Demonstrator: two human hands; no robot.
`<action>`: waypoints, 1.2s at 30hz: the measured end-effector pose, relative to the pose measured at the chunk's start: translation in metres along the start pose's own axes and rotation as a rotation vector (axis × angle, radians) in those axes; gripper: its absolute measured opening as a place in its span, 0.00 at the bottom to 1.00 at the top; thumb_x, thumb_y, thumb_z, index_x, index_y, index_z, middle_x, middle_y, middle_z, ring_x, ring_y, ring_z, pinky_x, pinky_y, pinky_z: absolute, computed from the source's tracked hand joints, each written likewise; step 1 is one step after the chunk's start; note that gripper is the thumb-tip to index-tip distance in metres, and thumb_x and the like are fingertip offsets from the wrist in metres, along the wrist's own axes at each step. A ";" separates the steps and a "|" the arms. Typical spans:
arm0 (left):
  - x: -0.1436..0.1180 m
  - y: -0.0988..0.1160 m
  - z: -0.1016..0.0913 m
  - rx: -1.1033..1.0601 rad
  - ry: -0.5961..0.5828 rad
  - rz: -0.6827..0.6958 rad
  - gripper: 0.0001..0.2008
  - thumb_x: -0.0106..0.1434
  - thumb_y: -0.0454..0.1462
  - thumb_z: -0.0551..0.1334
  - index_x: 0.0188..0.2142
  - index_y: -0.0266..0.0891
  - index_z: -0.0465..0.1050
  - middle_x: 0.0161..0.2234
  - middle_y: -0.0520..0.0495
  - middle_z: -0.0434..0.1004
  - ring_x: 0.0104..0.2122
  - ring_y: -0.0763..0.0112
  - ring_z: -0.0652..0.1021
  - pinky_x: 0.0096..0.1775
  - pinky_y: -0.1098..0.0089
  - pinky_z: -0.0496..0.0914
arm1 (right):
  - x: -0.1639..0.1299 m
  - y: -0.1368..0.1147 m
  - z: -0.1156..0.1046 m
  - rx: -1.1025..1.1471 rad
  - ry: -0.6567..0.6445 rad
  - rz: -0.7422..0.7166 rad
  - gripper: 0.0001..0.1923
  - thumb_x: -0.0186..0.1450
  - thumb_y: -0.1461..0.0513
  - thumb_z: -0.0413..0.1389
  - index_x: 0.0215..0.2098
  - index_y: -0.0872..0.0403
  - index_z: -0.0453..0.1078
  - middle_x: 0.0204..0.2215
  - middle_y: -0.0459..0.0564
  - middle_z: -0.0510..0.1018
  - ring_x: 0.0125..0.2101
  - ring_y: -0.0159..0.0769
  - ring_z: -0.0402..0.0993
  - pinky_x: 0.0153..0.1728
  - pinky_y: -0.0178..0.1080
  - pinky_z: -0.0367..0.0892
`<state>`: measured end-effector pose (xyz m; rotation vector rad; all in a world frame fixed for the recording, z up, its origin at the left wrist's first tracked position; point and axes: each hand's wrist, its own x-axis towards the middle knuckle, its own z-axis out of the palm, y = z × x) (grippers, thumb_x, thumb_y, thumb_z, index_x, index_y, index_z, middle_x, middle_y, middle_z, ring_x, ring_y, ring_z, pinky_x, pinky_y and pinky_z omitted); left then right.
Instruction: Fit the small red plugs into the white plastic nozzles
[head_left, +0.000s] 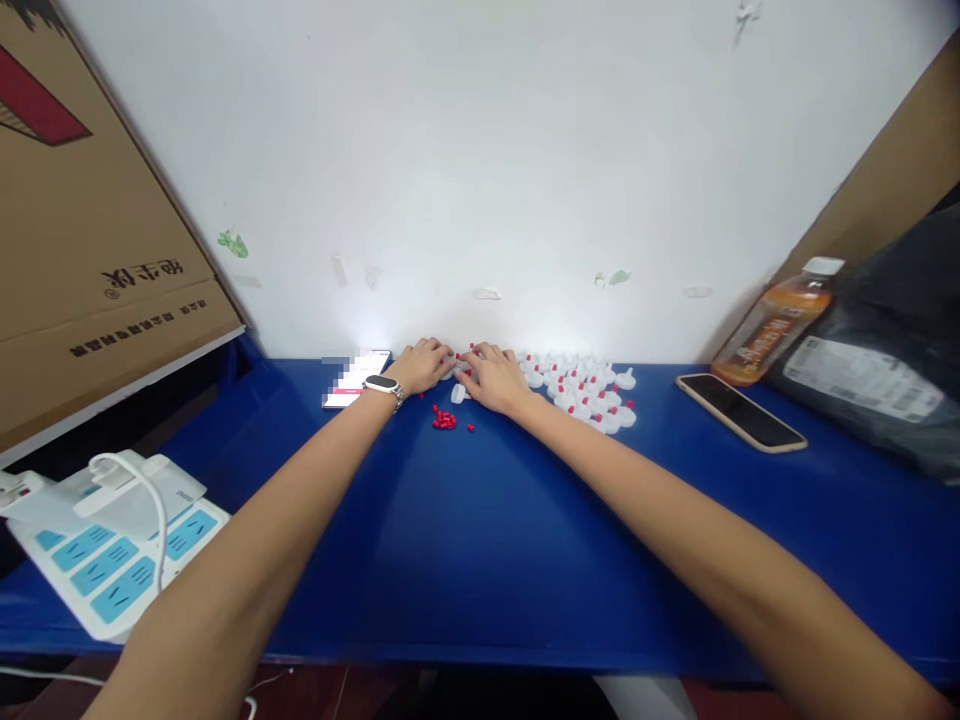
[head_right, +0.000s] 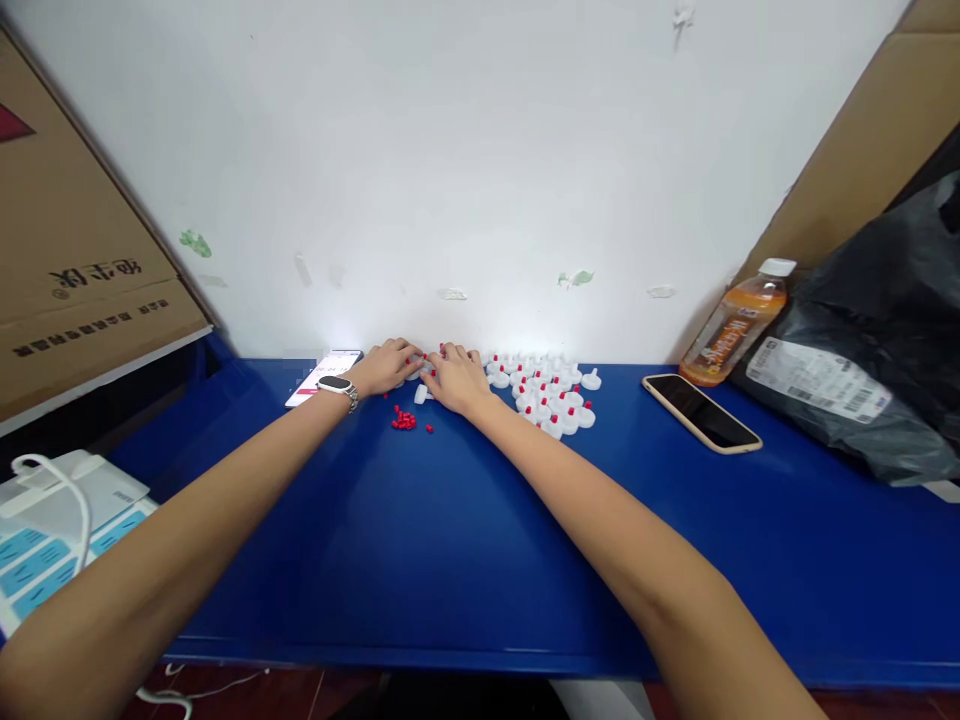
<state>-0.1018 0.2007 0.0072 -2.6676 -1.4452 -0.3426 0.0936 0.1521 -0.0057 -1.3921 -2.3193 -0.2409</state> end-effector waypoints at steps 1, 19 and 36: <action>-0.001 -0.003 0.001 -0.003 0.015 -0.001 0.20 0.72 0.49 0.50 0.53 0.42 0.71 0.52 0.38 0.70 0.53 0.52 0.69 0.54 0.51 0.65 | 0.004 -0.001 0.002 0.003 0.004 0.003 0.22 0.74 0.51 0.47 0.58 0.53 0.70 0.55 0.61 0.71 0.54 0.51 0.66 0.53 0.50 0.57; -0.076 0.011 -0.030 -0.351 0.341 -0.165 0.08 0.68 0.38 0.57 0.41 0.40 0.74 0.37 0.46 0.75 0.36 0.64 0.75 0.42 0.63 0.70 | -0.038 -0.015 -0.036 0.286 -0.036 -0.153 0.12 0.67 0.58 0.55 0.47 0.52 0.73 0.37 0.52 0.76 0.41 0.42 0.71 0.46 0.42 0.62; -0.107 0.042 -0.013 -0.352 0.148 -0.030 0.14 0.71 0.38 0.53 0.53 0.41 0.72 0.52 0.42 0.74 0.54 0.59 0.72 0.58 0.56 0.66 | -0.019 -0.018 -0.016 0.587 0.074 0.077 0.10 0.66 0.62 0.57 0.44 0.52 0.76 0.36 0.49 0.83 0.35 0.37 0.77 0.41 0.39 0.68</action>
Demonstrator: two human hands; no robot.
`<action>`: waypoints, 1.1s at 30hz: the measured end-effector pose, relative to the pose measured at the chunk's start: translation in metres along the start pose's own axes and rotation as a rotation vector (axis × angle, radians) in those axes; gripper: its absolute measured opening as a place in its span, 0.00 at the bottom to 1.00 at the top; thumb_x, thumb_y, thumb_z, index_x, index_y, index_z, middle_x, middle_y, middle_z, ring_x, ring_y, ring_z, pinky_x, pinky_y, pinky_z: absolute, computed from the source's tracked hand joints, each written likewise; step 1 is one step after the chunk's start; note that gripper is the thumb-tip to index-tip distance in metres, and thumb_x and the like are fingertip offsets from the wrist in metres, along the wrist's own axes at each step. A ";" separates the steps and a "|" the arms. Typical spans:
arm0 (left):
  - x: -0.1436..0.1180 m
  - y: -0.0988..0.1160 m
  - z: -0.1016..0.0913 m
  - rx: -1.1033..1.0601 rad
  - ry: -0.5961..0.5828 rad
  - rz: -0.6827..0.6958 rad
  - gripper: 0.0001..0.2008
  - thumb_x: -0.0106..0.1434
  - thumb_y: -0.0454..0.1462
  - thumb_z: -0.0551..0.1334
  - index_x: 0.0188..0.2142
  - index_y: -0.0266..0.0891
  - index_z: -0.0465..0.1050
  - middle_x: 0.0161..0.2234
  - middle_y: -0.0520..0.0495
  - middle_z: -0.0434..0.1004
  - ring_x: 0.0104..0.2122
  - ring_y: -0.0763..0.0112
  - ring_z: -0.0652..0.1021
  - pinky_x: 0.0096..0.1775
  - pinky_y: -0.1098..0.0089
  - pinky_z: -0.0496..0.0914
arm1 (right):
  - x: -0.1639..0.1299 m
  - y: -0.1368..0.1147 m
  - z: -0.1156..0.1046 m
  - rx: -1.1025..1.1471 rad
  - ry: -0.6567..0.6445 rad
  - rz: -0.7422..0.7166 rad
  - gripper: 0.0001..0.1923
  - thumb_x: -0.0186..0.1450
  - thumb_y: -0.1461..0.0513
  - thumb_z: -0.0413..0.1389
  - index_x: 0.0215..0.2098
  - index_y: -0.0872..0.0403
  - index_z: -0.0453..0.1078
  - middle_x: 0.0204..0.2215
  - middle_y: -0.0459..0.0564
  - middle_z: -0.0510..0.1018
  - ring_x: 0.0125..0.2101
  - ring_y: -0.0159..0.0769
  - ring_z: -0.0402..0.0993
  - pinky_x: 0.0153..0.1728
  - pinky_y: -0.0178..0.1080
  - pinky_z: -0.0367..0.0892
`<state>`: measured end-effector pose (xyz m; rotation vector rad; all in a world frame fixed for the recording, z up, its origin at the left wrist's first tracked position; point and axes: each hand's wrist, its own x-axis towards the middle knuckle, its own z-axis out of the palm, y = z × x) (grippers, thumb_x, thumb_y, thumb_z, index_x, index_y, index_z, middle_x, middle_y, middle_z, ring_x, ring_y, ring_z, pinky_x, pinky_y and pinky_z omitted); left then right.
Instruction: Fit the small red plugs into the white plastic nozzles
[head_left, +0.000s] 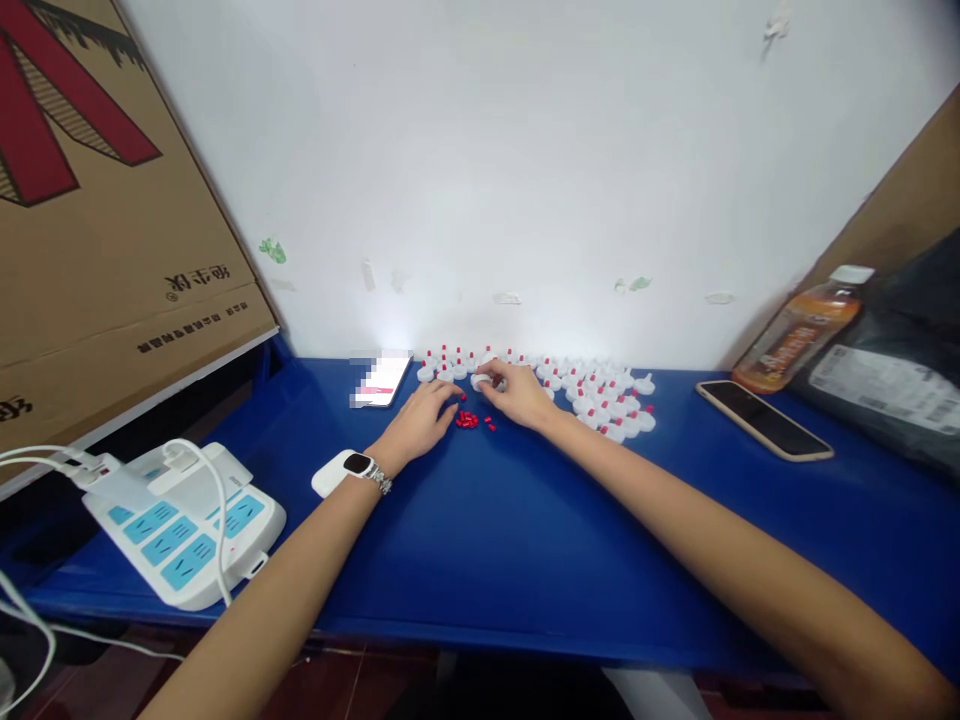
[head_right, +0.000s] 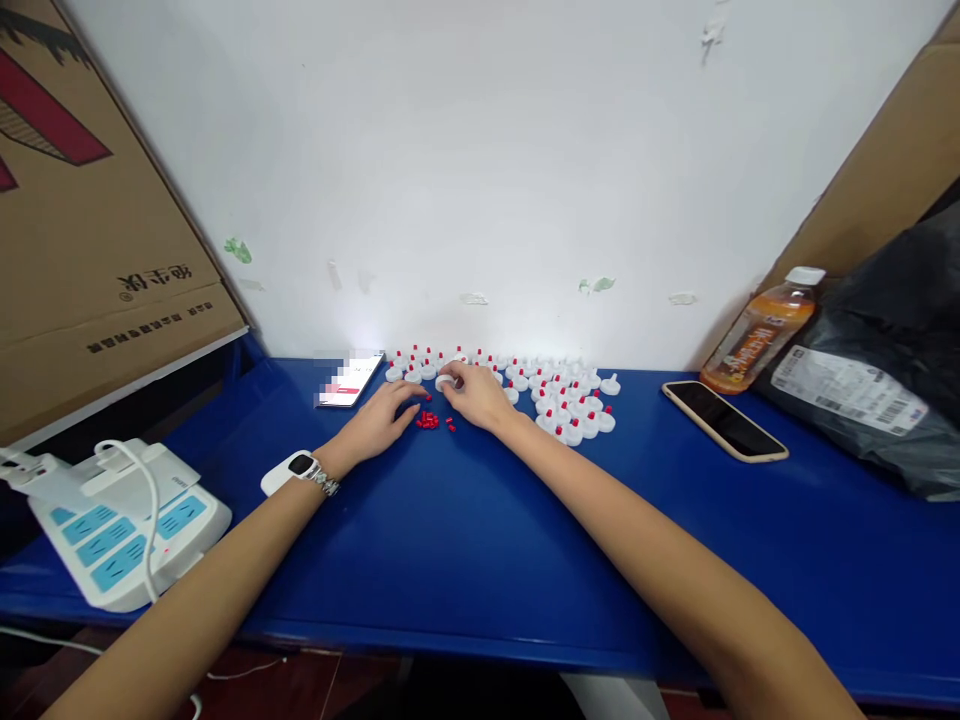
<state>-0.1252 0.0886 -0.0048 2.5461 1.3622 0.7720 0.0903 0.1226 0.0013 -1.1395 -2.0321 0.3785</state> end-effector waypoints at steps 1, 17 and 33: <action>0.001 0.002 0.001 0.010 -0.022 0.007 0.15 0.72 0.38 0.53 0.53 0.41 0.73 0.52 0.43 0.75 0.53 0.58 0.72 0.58 0.56 0.66 | 0.001 0.002 0.002 0.015 0.001 -0.012 0.10 0.65 0.63 0.57 0.44 0.52 0.76 0.36 0.49 0.83 0.35 0.37 0.77 0.41 0.39 0.68; 0.004 0.000 -0.006 -0.147 0.046 -0.085 0.11 0.70 0.40 0.56 0.42 0.40 0.77 0.39 0.46 0.79 0.37 0.66 0.77 0.41 0.65 0.71 | -0.007 0.004 0.000 0.000 -0.121 -0.069 0.04 0.62 0.64 0.60 0.35 0.54 0.77 0.33 0.49 0.79 0.34 0.36 0.73 0.39 0.39 0.65; 0.008 -0.005 -0.011 -0.137 0.167 -0.186 0.11 0.69 0.40 0.56 0.40 0.38 0.76 0.37 0.44 0.79 0.35 0.65 0.77 0.40 0.64 0.72 | -0.008 0.005 0.020 0.201 -0.107 -0.118 0.08 0.59 0.70 0.54 0.33 0.51 0.68 0.33 0.46 0.77 0.39 0.38 0.75 0.45 0.41 0.66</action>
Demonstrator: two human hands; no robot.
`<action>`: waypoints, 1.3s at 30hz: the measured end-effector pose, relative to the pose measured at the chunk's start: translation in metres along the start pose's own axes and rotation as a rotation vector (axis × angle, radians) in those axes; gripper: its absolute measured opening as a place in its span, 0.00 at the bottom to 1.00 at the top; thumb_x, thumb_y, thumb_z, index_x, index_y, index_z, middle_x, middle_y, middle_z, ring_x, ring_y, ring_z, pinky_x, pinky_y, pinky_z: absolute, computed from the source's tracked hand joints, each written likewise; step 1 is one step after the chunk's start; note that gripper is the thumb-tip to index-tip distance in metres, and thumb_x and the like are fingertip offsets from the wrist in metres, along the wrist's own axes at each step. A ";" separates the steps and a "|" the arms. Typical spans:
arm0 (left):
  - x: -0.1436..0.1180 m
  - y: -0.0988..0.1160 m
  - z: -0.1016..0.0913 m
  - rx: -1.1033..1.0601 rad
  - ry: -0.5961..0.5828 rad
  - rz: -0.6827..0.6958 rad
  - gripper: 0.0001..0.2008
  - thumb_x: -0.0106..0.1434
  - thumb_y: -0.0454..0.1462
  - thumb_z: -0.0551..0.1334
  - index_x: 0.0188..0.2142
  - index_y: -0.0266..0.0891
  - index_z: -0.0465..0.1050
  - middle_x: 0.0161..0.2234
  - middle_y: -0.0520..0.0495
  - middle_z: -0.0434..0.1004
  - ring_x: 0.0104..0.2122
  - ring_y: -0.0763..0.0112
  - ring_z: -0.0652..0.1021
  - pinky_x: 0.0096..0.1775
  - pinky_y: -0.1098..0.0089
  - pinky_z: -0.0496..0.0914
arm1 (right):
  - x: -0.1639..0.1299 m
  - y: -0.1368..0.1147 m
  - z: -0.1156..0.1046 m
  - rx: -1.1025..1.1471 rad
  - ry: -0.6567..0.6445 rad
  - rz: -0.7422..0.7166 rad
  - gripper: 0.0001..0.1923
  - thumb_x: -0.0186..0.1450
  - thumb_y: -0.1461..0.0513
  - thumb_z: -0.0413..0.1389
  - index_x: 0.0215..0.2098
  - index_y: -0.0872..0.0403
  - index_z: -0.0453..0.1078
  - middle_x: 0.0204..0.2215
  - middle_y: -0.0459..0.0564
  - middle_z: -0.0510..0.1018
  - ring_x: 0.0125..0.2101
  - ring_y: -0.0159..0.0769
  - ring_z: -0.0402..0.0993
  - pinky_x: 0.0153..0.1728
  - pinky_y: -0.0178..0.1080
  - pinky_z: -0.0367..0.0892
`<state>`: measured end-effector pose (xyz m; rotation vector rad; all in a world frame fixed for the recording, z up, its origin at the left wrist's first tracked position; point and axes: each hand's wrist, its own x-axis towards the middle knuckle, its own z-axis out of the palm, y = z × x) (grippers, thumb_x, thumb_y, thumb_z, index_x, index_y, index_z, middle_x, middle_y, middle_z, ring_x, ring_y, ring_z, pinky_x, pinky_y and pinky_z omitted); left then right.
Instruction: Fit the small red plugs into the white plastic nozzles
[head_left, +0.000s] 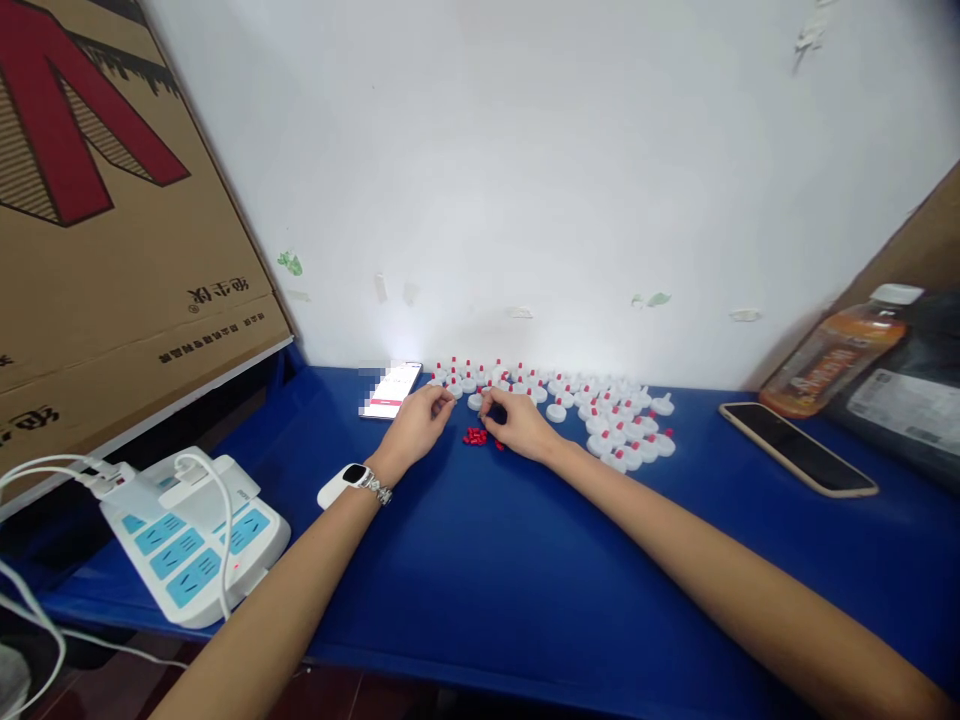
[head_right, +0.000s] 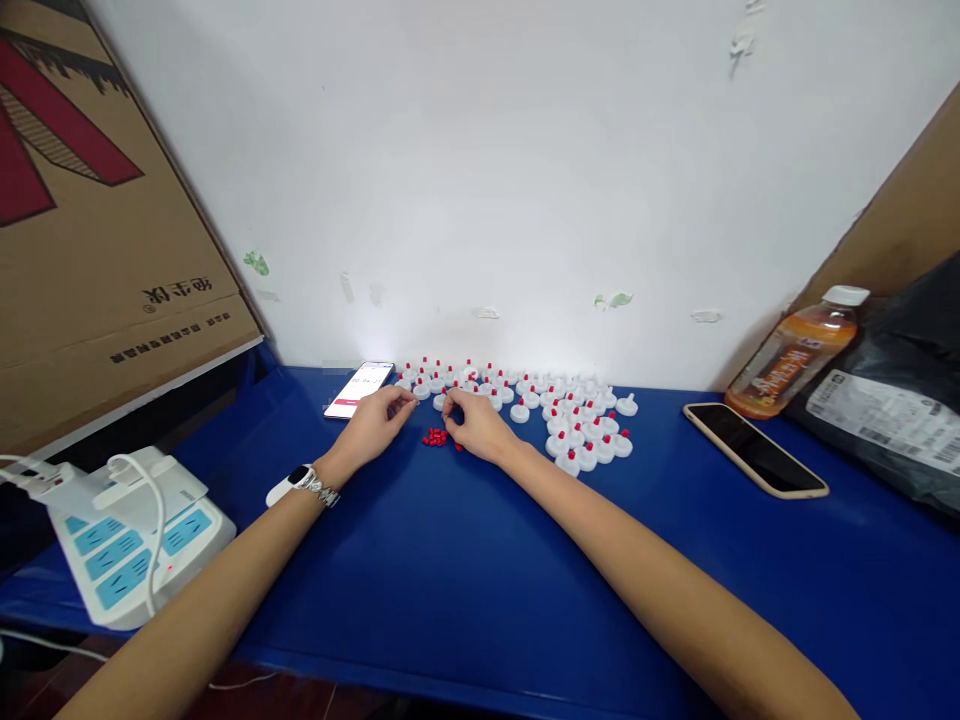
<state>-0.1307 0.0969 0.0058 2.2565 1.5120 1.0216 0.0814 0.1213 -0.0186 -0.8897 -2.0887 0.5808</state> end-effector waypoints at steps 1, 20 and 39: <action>-0.001 0.000 -0.001 -0.001 0.002 -0.004 0.11 0.70 0.41 0.56 0.41 0.38 0.76 0.37 0.45 0.79 0.35 0.65 0.77 0.40 0.64 0.72 | -0.002 -0.002 -0.001 -0.007 -0.010 0.006 0.07 0.60 0.69 0.54 0.33 0.51 0.69 0.34 0.47 0.78 0.40 0.39 0.75 0.46 0.41 0.66; 0.067 -0.012 -0.020 0.534 -0.186 -0.040 0.08 0.62 0.36 0.63 0.37 0.38 0.81 0.40 0.39 0.75 0.44 0.55 0.76 0.48 0.60 0.72 | -0.019 0.000 -0.013 -0.296 0.177 0.041 0.05 0.66 0.64 0.54 0.30 0.51 0.69 0.33 0.48 0.78 0.38 0.40 0.69 0.46 0.44 0.60; 0.081 -0.014 -0.008 0.516 -0.245 -0.156 0.05 0.57 0.34 0.66 0.32 0.38 0.82 0.34 0.40 0.81 0.36 0.60 0.79 0.40 0.66 0.73 | -0.021 0.001 -0.014 -0.183 0.140 0.104 0.05 0.63 0.65 0.56 0.30 0.51 0.71 0.29 0.47 0.79 0.36 0.40 0.70 0.40 0.41 0.63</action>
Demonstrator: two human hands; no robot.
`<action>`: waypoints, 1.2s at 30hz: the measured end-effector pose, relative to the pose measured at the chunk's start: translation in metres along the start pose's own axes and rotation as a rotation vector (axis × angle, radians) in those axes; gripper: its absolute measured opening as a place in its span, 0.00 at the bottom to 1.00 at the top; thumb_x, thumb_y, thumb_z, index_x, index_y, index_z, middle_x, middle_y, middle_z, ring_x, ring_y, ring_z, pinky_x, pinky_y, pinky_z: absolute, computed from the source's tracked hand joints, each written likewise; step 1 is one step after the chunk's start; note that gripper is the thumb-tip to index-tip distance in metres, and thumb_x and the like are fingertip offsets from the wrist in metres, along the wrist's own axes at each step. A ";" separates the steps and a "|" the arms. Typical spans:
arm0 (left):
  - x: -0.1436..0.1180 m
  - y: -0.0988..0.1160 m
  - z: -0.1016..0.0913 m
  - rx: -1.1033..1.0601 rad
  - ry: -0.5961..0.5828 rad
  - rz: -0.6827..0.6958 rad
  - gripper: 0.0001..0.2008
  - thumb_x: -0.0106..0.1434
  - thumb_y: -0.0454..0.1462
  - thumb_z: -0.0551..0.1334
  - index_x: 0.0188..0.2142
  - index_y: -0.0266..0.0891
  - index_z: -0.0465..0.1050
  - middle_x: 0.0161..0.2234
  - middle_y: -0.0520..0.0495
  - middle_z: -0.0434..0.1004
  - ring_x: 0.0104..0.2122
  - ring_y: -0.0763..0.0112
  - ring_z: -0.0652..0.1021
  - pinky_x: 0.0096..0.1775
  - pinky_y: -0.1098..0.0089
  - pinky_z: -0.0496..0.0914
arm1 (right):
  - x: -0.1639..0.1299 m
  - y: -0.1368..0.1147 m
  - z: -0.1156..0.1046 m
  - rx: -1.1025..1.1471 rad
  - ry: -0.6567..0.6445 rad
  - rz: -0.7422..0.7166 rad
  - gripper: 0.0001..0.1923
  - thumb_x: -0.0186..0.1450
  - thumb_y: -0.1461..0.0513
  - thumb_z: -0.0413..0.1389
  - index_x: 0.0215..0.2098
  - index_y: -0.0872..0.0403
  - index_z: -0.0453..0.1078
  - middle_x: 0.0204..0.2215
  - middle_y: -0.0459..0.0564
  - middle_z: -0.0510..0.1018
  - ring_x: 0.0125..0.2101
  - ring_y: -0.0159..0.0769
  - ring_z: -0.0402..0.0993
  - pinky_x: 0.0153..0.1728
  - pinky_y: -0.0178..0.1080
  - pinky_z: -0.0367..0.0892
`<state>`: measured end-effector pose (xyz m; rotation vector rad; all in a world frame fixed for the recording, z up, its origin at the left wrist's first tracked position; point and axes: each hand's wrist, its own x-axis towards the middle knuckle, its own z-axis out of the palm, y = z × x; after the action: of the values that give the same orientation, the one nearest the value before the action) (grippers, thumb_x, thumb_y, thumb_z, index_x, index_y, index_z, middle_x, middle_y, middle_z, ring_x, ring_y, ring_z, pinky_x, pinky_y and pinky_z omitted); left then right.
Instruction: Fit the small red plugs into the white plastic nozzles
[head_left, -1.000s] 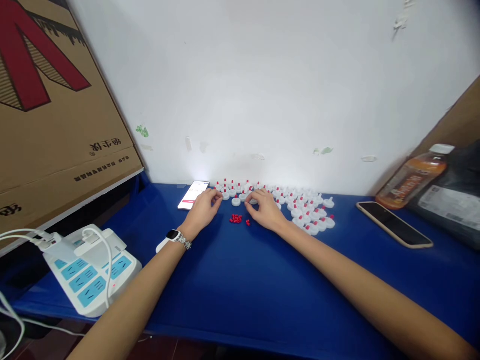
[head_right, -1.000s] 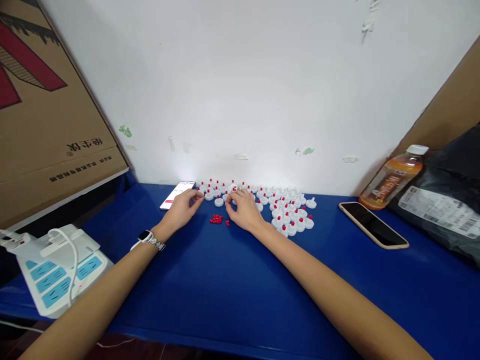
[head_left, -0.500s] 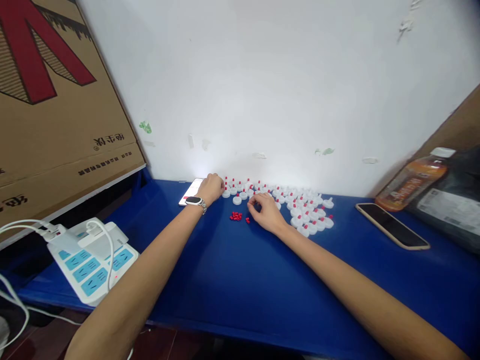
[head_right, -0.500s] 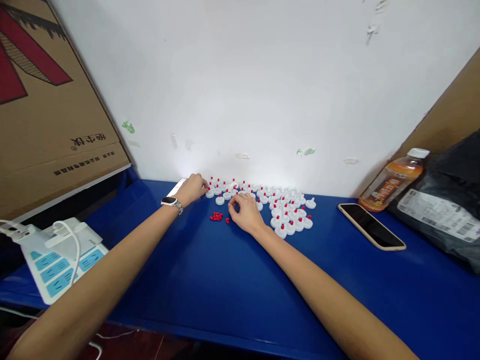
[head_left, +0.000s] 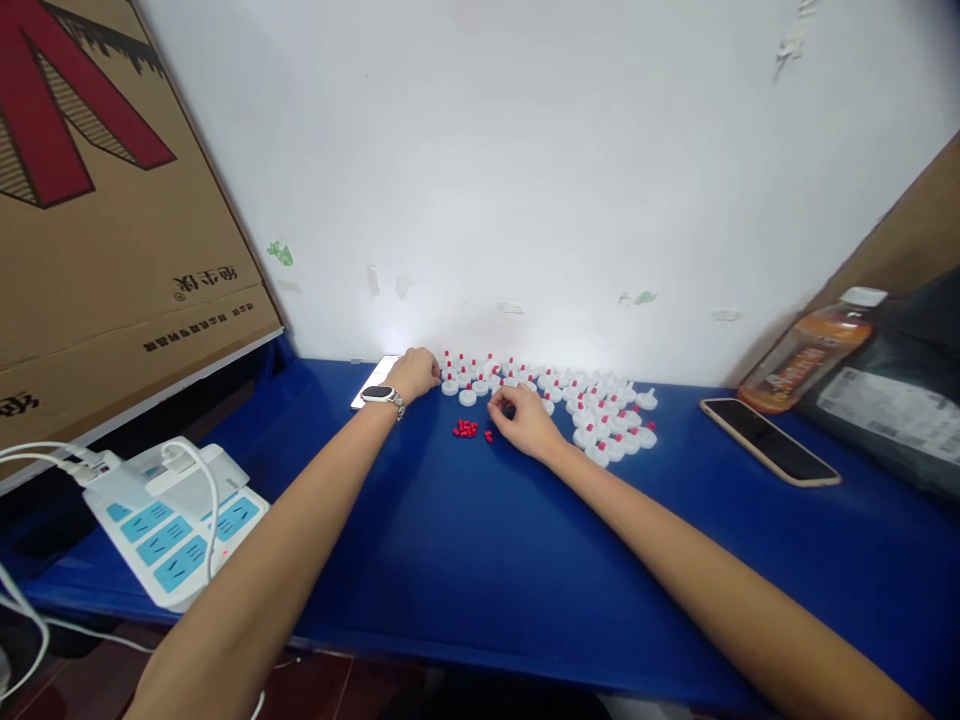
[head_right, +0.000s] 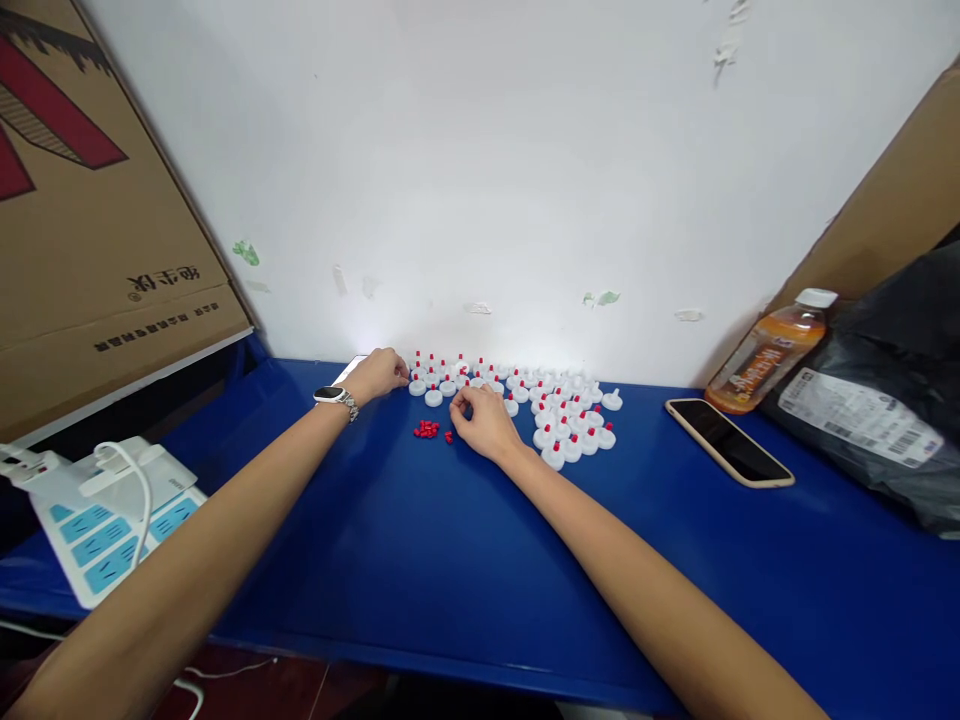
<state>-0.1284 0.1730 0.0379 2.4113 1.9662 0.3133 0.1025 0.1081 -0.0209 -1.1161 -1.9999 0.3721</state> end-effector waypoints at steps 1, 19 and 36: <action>0.000 0.000 0.001 0.000 0.004 0.002 0.05 0.57 0.34 0.66 0.32 0.38 0.82 0.34 0.40 0.81 0.36 0.61 0.79 0.40 0.66 0.73 | 0.000 0.000 0.000 0.001 -0.003 0.001 0.05 0.63 0.65 0.56 0.30 0.51 0.71 0.29 0.47 0.79 0.36 0.40 0.70 0.40 0.41 0.63; -0.085 0.042 0.008 -0.323 0.051 0.487 0.08 0.68 0.42 0.62 0.38 0.43 0.81 0.39 0.46 0.74 0.43 0.61 0.74 0.46 0.62 0.67 | 0.029 0.011 -0.008 -0.111 0.136 -0.024 0.05 0.65 0.62 0.55 0.36 0.51 0.74 0.36 0.52 0.77 0.42 0.45 0.69 0.48 0.46 0.64; -0.095 0.016 0.011 -0.542 0.089 0.379 0.15 0.71 0.46 0.57 0.36 0.41 0.77 0.36 0.47 0.74 0.37 0.66 0.73 0.40 0.65 0.67 | 0.096 0.020 -0.009 -0.637 -0.309 -0.089 0.19 0.62 0.53 0.62 0.48 0.52 0.78 0.52 0.59 0.73 0.54 0.56 0.60 0.52 0.52 0.56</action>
<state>-0.1291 0.0785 0.0153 2.3898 1.2079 0.8451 0.0929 0.1968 0.0211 -1.4029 -2.5257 -0.1731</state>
